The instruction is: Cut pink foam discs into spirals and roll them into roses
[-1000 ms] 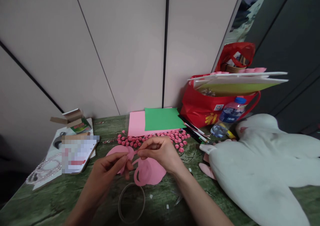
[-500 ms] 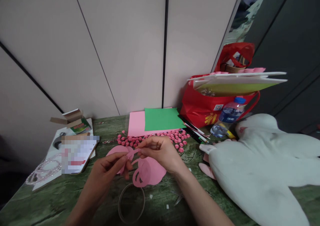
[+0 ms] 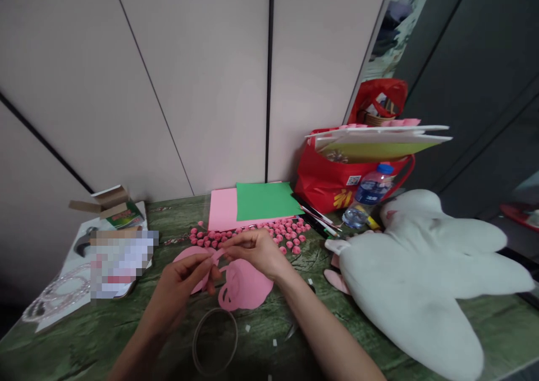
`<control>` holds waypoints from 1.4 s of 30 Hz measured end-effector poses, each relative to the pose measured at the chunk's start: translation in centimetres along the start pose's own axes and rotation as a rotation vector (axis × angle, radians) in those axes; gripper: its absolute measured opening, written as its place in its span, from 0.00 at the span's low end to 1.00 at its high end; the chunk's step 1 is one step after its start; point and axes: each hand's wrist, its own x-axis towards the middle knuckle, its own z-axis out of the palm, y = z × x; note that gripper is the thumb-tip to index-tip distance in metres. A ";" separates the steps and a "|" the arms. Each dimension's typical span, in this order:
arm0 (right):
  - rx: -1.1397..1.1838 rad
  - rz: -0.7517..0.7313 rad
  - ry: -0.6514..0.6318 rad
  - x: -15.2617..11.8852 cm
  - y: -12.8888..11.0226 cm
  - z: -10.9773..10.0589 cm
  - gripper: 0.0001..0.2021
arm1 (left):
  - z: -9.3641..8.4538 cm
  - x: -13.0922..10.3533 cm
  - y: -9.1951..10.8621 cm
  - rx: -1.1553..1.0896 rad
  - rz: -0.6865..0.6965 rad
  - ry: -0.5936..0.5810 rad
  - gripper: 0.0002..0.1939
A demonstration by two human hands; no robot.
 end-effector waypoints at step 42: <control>0.072 -0.006 0.006 -0.4 -0.7 -0.1 0.10 | -0.2 -0.1 0.6 0.067 -0.023 -0.051 0.11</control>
